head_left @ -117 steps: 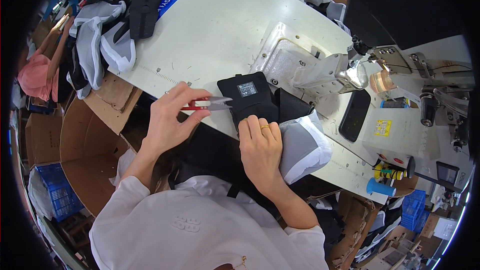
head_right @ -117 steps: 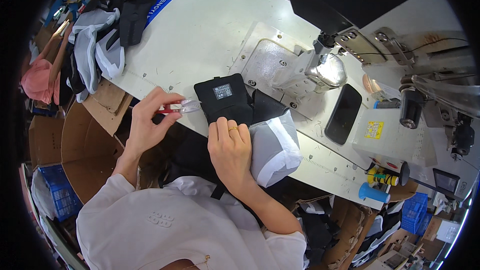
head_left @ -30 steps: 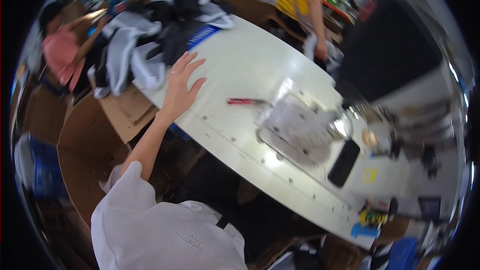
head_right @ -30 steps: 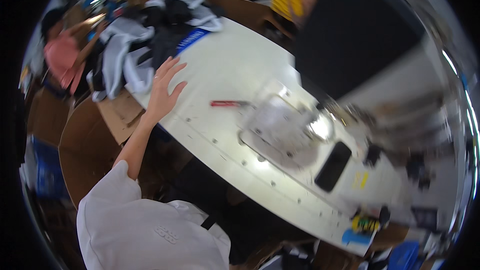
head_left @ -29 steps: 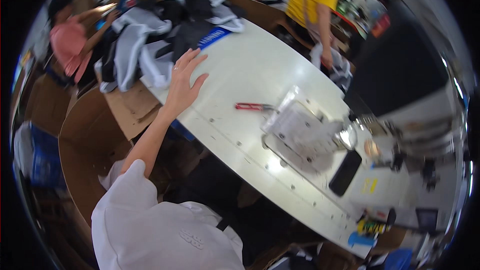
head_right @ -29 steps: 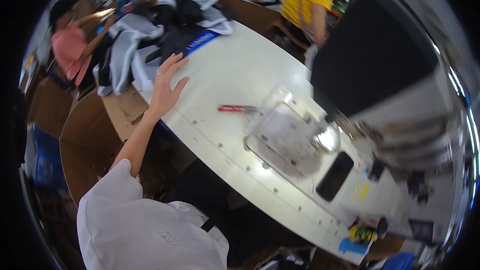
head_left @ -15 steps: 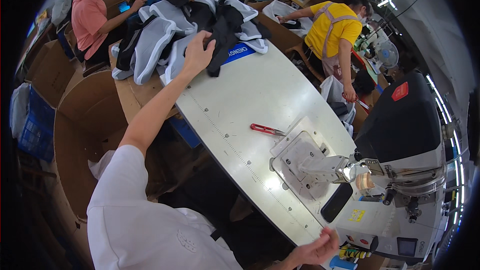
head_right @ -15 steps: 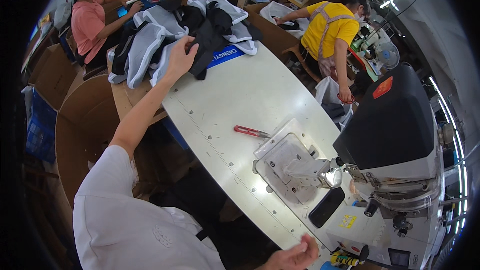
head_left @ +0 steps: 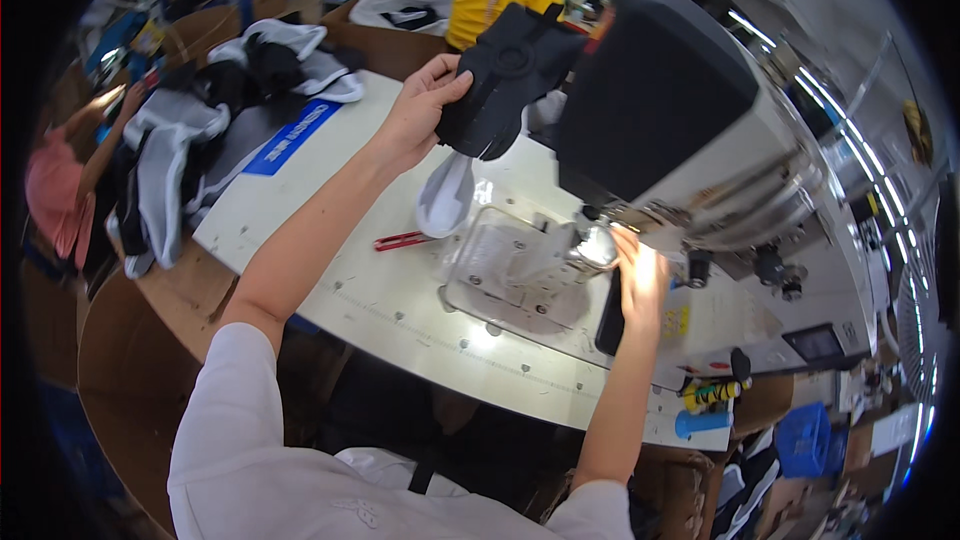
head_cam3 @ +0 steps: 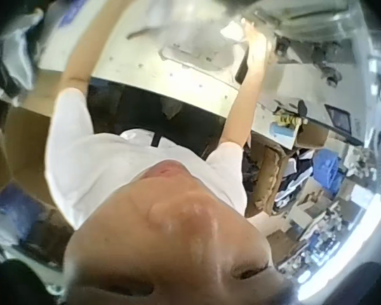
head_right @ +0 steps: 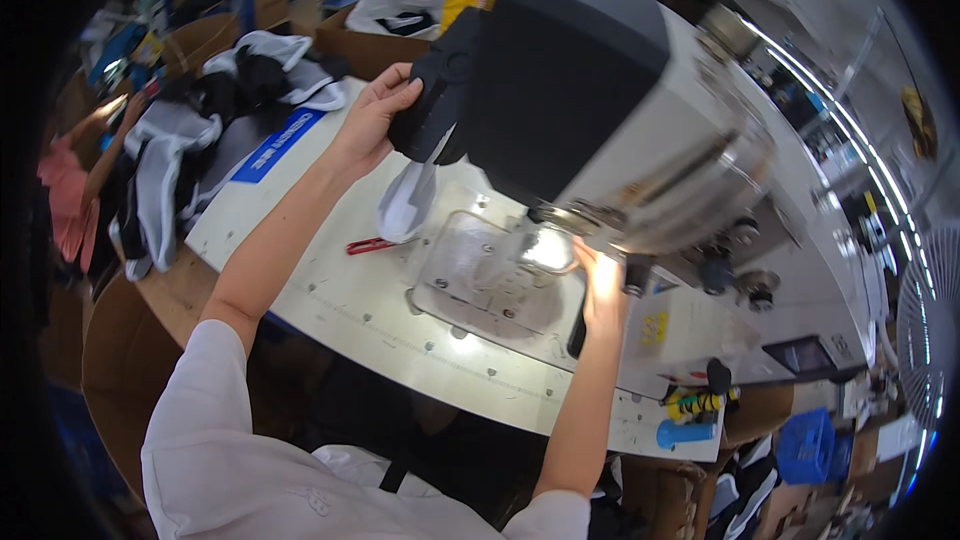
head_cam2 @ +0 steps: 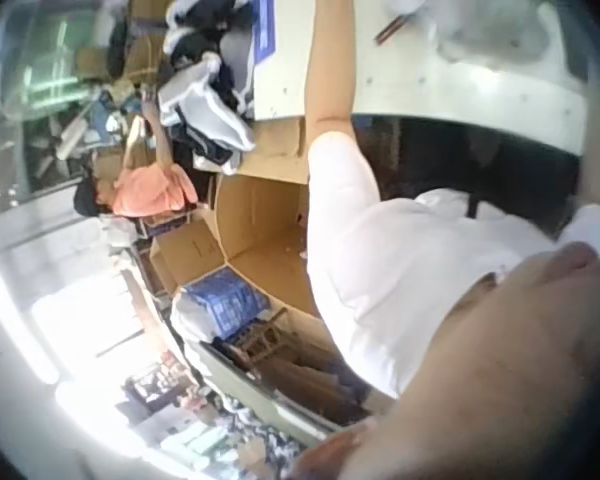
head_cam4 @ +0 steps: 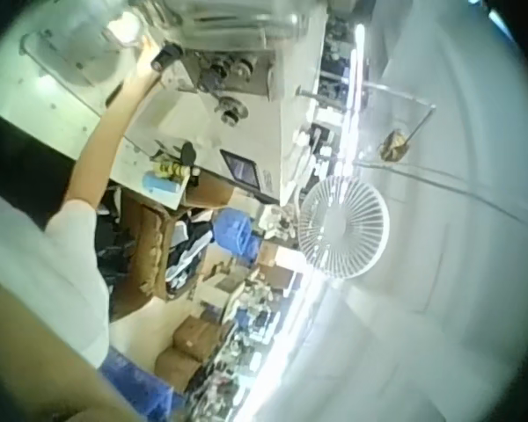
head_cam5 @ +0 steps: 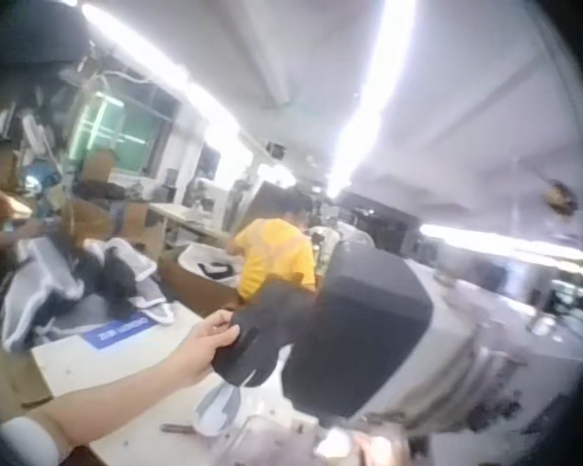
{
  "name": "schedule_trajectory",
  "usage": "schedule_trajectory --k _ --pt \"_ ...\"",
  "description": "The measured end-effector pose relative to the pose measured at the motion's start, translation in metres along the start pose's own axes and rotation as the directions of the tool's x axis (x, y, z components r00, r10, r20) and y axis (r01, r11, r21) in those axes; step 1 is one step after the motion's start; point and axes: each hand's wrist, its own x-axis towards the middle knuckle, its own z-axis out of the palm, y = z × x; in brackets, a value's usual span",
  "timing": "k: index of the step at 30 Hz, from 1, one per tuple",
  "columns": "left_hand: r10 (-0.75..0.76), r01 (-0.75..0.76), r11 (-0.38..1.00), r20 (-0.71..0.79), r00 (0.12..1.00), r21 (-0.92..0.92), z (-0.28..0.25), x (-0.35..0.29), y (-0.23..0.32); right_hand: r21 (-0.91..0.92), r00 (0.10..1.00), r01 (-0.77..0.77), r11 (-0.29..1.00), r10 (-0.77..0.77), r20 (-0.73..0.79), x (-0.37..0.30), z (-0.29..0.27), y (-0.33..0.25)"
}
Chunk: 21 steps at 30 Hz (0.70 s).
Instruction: The person sews shoe upper pieces using a sewing machine, trims loose threads with snips, tosses the finished part into a box, and sews another piece.
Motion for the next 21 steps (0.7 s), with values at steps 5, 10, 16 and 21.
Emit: schedule_trajectory --k 5,10,16,21 --pt "-0.145 0.151 0.985 0.072 0.987 -0.084 0.058 -0.002 -0.037 -0.961 0.864 0.256 0.101 0.423 0.274 0.095 -0.039 0.004" --pt "-0.293 0.297 0.955 -0.164 0.942 0.004 0.071 -0.005 -0.057 -0.667 0.867 -0.163 0.727 0.428 0.255 0.072 -0.058 0.01" --pt "-0.299 0.299 0.954 -0.018 0.954 0.013 0.07 -0.091 -0.086 0.193 0.88 -0.465 0.864 0.426 0.212 0.019 -0.079 -0.005" --pt "-0.391 0.395 0.919 -0.087 0.916 0.024 0.072 -0.175 -0.085 -0.207 0.947 -0.175 0.962 0.107 -0.303 -0.073 0.076 -0.052"
